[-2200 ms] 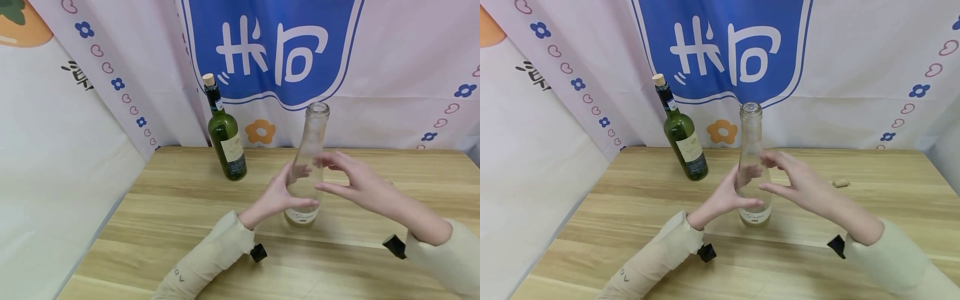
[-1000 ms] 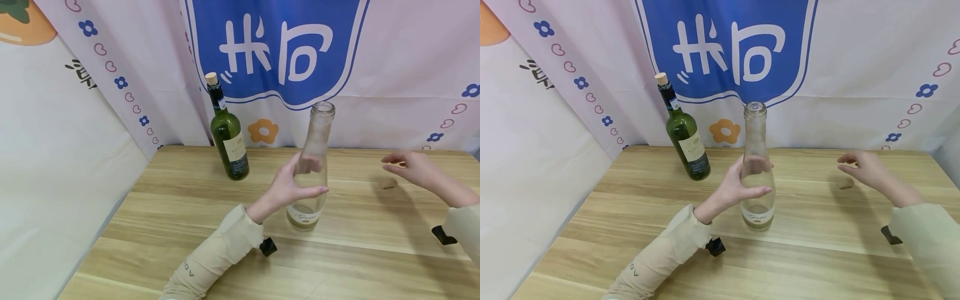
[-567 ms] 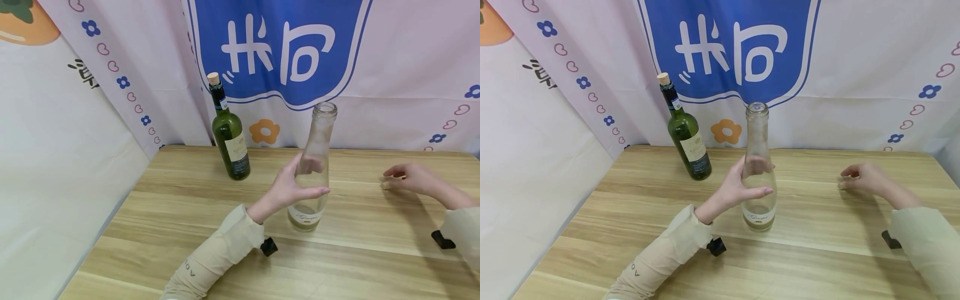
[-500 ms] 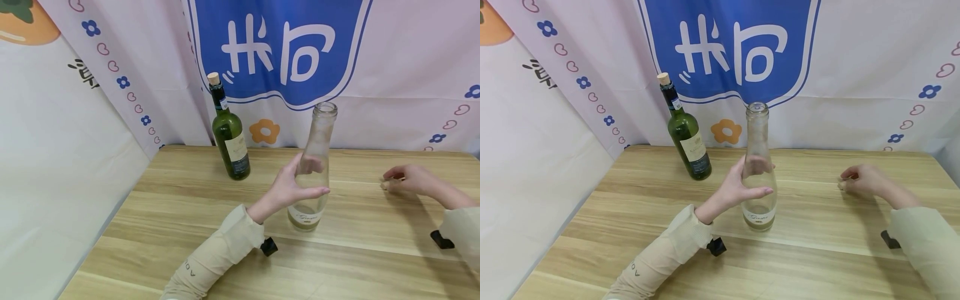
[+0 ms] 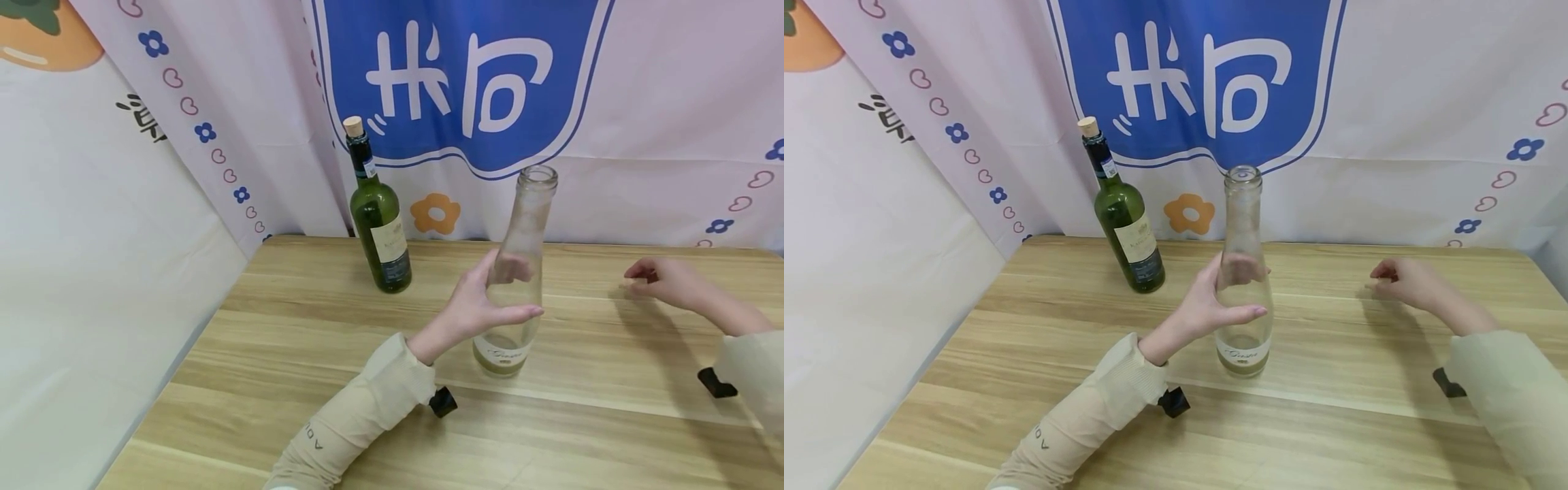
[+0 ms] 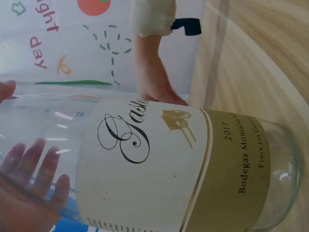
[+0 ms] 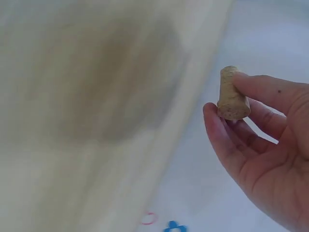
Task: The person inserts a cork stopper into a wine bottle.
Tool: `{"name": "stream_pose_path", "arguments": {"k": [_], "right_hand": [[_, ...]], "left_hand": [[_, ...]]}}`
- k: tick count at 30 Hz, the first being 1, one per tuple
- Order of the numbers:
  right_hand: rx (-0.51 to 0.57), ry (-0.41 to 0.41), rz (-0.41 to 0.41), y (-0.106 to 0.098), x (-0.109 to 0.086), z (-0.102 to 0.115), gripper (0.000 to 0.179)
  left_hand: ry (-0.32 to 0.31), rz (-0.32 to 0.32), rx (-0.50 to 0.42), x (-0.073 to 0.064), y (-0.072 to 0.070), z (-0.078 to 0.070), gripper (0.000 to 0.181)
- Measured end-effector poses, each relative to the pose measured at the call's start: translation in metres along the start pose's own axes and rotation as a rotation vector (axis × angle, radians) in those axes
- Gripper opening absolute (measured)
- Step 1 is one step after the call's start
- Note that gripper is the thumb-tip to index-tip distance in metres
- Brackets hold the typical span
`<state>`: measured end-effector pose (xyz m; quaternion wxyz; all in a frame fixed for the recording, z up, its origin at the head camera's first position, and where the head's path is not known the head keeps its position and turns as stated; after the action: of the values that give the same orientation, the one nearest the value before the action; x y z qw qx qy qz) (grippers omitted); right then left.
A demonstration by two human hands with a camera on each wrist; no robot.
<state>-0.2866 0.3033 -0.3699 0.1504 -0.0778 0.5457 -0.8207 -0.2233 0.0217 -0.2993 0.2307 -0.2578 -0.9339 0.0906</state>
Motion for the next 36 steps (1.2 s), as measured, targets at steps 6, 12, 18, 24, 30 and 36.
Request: {"name": "stream_pose_path", "arguments": {"k": [6, 12, 18, 24, 30, 36], "right_hand": [[-0.072, -0.037, -0.056, -0.021, 0.0, 0.031, 0.024], [-0.137, -0.092, -0.101, -0.041, -0.001, 0.061, 0.021], [-0.159, -0.142, -0.168, -0.061, -0.004, 0.089, 0.022], [-0.166, -0.122, -0.19, -0.08, -0.009, 0.116, 0.023], [-0.152, -0.153, -0.265, -0.102, -0.014, 0.142, 0.023], [-0.183, -0.188, -0.385, -0.127, -0.023, 0.163, 0.028]], "left_hand": [[0.007, -0.006, -0.016, 0.001, 0.001, -0.001, 0.057], [-0.013, -0.007, -0.015, -0.001, 0.0, -0.009, 0.057], [-0.018, -0.004, -0.008, -0.004, -0.002, -0.028, 0.056], [-0.014, -0.004, -0.013, -0.001, 0.0, -0.009, 0.058], [0.024, -0.011, -0.032, 0.0, 0.001, -0.001, 0.058], [0.025, -0.01, -0.027, 0.001, 0.001, -0.001, 0.058]]}}
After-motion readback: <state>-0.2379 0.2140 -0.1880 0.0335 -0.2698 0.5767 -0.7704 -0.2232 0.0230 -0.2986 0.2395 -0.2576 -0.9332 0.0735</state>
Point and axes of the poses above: each hand's wrist, its own x-axis towards the middle knuckle, its own y-axis out of the palm, z = x × y, the point moved 6 cm from there along x, towards the middle knuckle, and after that the axes turned 4 degrees about -x, right-handed, at the moved point
